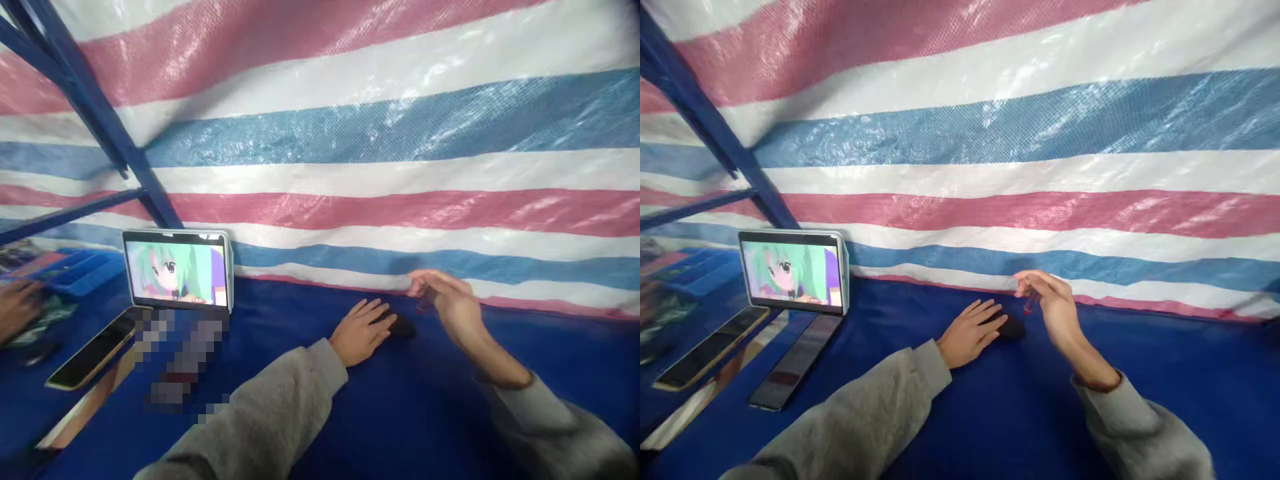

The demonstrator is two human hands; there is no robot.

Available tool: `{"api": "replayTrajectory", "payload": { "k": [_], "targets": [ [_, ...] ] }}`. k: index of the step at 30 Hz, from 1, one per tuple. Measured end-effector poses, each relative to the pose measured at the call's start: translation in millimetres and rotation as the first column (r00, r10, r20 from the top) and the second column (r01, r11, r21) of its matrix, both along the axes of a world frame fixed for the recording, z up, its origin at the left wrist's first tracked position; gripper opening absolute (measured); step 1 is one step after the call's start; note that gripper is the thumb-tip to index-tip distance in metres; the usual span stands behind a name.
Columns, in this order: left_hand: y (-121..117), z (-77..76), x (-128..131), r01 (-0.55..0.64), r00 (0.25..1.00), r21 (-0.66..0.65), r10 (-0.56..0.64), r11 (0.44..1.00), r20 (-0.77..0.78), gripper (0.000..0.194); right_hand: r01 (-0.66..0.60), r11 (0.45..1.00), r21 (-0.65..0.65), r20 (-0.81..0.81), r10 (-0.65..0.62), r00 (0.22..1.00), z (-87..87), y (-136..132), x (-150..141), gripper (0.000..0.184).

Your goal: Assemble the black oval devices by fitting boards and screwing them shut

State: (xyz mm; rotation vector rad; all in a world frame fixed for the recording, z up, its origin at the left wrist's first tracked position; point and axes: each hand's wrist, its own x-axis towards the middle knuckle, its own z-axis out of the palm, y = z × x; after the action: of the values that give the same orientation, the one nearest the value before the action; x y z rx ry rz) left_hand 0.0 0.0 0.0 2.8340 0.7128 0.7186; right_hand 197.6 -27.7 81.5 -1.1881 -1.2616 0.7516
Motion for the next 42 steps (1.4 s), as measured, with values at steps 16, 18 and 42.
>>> {"api": "replayTrajectory", "payload": {
  "k": [16,18,42],
  "targets": [
    [-0.7,-0.7,1.8,-0.010,0.998,0.031,0.008,0.999,0.064,0.036,-0.045,0.999,0.026,0.873,-0.001,0.488,26.9,-18.9,-0.9,0.043],
    [-1.2,0.0,1.3,-0.008,0.998,0.029,0.006,1.000,0.064,0.036,-0.040,0.999,-0.012,0.878,0.030,0.477,30.4,-21.5,-0.9,0.046],
    [0.1,-1.7,0.1,0.003,0.999,0.068,-0.006,0.998,0.042,0.036,0.213,0.977,-0.008,0.960,-0.052,0.276,31.6,-16.3,1.2,0.035]
  ]
}}
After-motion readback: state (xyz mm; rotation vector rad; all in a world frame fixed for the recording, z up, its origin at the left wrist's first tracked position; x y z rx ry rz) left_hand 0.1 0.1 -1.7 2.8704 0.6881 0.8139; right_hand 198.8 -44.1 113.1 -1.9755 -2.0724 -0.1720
